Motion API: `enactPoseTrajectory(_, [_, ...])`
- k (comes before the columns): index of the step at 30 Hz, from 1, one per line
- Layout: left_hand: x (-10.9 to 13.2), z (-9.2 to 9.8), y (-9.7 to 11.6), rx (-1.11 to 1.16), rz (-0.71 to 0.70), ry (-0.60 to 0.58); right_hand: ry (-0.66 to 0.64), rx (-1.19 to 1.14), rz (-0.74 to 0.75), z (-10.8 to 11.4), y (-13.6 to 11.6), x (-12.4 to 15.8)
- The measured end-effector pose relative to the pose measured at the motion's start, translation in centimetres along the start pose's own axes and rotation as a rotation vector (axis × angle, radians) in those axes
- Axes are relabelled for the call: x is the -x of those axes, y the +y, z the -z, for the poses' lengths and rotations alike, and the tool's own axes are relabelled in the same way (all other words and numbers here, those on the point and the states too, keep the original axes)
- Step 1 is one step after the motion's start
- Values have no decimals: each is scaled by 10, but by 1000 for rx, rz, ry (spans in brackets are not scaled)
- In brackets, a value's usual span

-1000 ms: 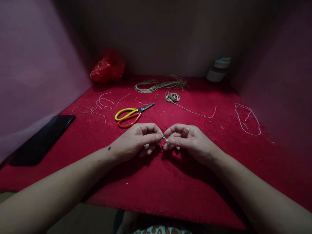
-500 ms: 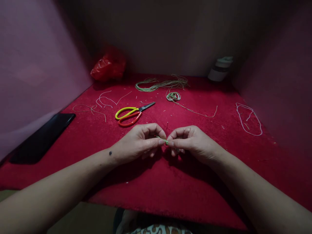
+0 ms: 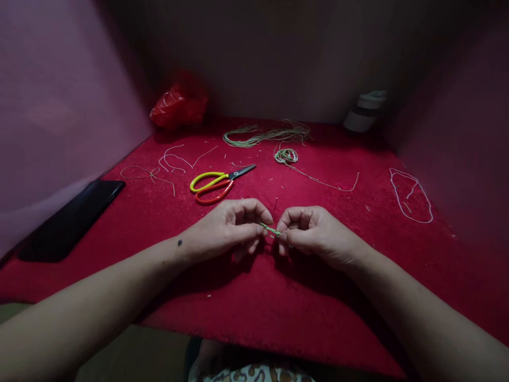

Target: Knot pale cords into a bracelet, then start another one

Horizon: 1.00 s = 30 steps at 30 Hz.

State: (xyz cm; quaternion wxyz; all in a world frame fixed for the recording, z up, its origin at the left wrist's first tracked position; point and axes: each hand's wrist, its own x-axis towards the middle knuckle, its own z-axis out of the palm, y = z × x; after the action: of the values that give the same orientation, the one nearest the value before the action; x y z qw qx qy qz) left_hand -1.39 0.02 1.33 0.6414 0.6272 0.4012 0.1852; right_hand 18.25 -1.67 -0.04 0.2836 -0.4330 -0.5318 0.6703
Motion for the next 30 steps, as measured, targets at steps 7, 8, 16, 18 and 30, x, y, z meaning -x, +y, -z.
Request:
enactPoseTrajectory(7, [-1, 1, 3, -39, -3, -31, 5, 8, -6, 2, 0, 0])
enactPoseTrajectory(8, [-1, 1, 3, -34, -4, -25, -1, 10, -4, 3, 0, 0])
enactPoseTrajectory(16, [1, -2, 2, 31, -29, -12, 29, 57, -15, -1, -2, 0])
enactPoseTrajectory(18, [1, -4, 2, 46, -21, 0, 48, 90, -2, -2, -2, 0])
enactPoseTrajectory(30, [-3, 1, 1, 247, -6, 152, 90, 82, -16, -1, -1, 0])
